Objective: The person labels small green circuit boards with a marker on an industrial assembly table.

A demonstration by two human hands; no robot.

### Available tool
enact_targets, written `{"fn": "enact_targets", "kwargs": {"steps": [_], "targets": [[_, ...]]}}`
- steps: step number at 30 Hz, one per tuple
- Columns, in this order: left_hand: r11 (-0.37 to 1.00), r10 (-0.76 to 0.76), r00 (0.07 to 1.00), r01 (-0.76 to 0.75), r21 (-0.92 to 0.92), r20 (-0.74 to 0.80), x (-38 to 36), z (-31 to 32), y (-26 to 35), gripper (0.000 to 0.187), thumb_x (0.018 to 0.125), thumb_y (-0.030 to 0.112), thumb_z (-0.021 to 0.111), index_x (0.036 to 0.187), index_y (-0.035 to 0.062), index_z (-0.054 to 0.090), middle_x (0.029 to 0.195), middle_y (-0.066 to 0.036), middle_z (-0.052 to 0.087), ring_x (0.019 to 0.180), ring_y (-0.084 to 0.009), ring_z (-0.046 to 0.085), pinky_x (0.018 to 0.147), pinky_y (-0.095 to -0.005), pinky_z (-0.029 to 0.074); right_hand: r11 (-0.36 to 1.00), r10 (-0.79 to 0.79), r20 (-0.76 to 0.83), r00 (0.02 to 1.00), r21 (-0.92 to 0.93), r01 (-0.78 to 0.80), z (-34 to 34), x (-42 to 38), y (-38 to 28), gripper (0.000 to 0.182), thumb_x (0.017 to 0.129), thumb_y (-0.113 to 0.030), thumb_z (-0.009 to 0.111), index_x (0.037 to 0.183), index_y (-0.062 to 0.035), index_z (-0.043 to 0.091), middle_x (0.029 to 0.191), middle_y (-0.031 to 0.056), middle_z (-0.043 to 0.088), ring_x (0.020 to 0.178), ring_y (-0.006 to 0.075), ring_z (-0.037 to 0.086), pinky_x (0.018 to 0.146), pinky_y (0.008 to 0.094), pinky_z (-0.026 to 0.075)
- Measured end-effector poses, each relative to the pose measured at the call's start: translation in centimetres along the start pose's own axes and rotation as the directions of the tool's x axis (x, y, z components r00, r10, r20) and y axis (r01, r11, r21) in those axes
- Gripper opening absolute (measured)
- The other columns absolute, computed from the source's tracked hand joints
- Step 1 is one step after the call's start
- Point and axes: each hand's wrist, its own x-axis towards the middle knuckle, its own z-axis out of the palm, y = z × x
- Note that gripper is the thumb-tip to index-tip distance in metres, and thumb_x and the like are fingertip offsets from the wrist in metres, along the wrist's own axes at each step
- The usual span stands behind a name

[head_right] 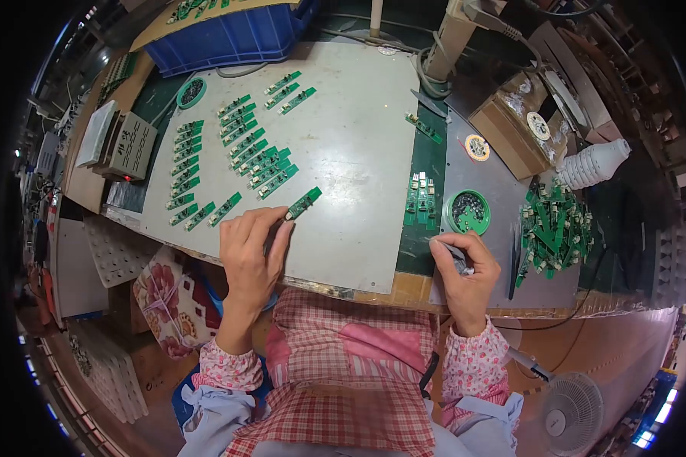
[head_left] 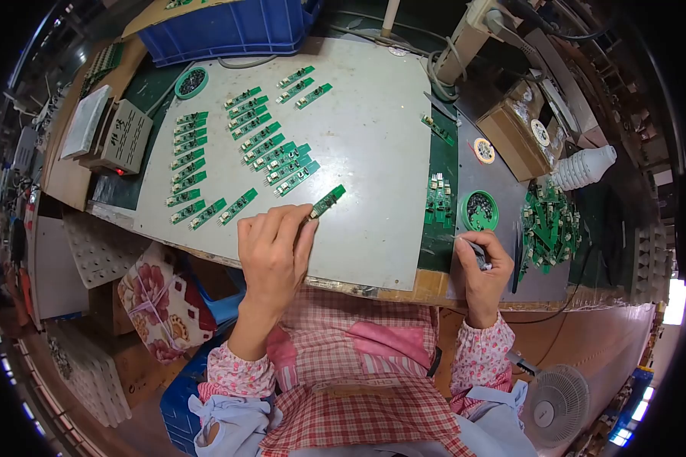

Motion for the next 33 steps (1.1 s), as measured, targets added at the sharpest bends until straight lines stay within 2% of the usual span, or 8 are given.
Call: {"fn": "enact_targets", "kwargs": {"steps": [5, 12, 15, 16, 23, 28, 33], "targets": [[0.999, -0.022, 1.0, 0.022, 0.042, -0.001, 1.6, 0.6, -0.5, 0.021, 0.089, 0.011, 0.079, 0.109, 0.0086, 0.074, 0.098, -0.004, 0.072, 0.087, -0.0214, 0.066, 0.082, -0.0356, 0.042, 0.999, 0.008, -0.027, 1.0, 0.051, -0.006, -0.2, -0.5, 0.4, 0.009, 0.091, -0.003, 0.079, 0.097, 0.002, 0.074, 0.086, 0.0002, 0.064, 0.078, 0.0062, 0.056, 0.07, 0.0222, 0.043], [0.99, 0.063, 0.996, -0.054, 0.131, -0.067, 7.9, 3.2, -1.1, 0.015, 0.091, 0.015, 0.078, 0.104, 0.0089, 0.075, 0.098, -0.005, 0.074, 0.084, -0.0231, 0.067, 0.082, -0.0371, 0.041, 0.994, 0.029, -0.037, 0.999, 0.11, -0.025, -0.9, -1.0, 0.7, 0.009, 0.092, -0.003, 0.079, 0.097, 0.0028, 0.075, 0.092, 0.0035, 0.071, 0.084, 0.0087, 0.063, 0.077, 0.0241, 0.049], [0.964, 0.001, 1.0, -0.008, 0.267, 0.026, 11.5, 5.0, -2.9, 0.015, 0.092, 0.017, 0.077, 0.104, 0.008, 0.075, 0.099, -0.008, 0.075, 0.085, -0.0251, 0.069, 0.084, -0.0402, 0.041, 0.985, 0.049, -0.053, 0.997, 0.17, -0.04, -0.9, -1.0, 0.7, 0.009, 0.092, -0.003, 0.078, 0.098, 0.0028, 0.075, 0.092, 0.0035, 0.071, 0.084, 0.0091, 0.063, 0.077, 0.0246, 0.05], [0.968, -0.023, 0.999, 0.014, 0.25, 0.032, 12.1, 5.4, -3.3, 0.017, 0.092, 0.019, 0.076, 0.105, 0.0069, 0.075, 0.098, -0.009, 0.076, 0.085, -0.0267, 0.07, 0.086, -0.0427, 0.041, 0.982, 0.072, -0.043, 0.996, 0.177, -0.063, -1.0, -1.1, 0.7, 0.01, 0.092, -0.003, 0.078, 0.099, 0.003, 0.075, 0.092, 0.0035, 0.071, 0.085, 0.0092, 0.064, 0.078, 0.0247, 0.05], [0.931, -0.115, 0.978, 0.045, 0.362, 0.174, 13.2, 5.1, -3.8, 0.015, 0.093, 0.022, 0.075, 0.101, 0.0091, 0.075, 0.091, -0.007, 0.075, 0.084, -0.0268, 0.07, 0.084, -0.0434, 0.042, 0.976, 0.019, -0.046, 0.999, 0.219, -0.008, -1.0, -1.0, 0.9, 0.009, 0.093, -0.002, 0.078, 0.099, 0.0035, 0.074, 0.093, 0.0036, 0.071, 0.086, 0.0093, 0.065, 0.078, 0.0246, 0.051], [0.904, -0.104, 0.982, 0.029, 0.426, 0.155, 13.5, 5.4, -5.7, 0.017, 0.094, 0.027, 0.073, 0.102, 0.0121, 0.075, 0.089, -0.006, 0.073, 0.084, -0.0271, 0.07, 0.08, -0.0458, 0.044, 0.978, 0.014, -0.044, 0.999, 0.21, -0.004, -1.4, -1.2, 0.6, 0.009, 0.092, -0.002, 0.078, 0.098, 0.0029, 0.074, 0.092, 0.0047, 0.071, 0.086, 0.01, 0.065, 0.077, 0.025, 0.051], [0.932, -0.029, 0.991, -0.022, 0.362, 0.134, 14.0, 5.1, -5.8, 0.019, 0.093, 0.029, 0.076, 0.102, 0.0123, 0.077, 0.088, -0.004, 0.072, 0.076, -0.0261, 0.069, 0.078, -0.0435, 0.044, 0.984, 0.058, -0.055, 0.997, 0.174, -0.048, -2.7, -1.9, 1.0, 0.01, 0.092, -0.003, 0.079, 0.099, 0.0016, 0.075, 0.094, 0.0058, 0.073, 0.087, 0.0111, 0.067, 0.078, 0.0257, 0.052]]}}
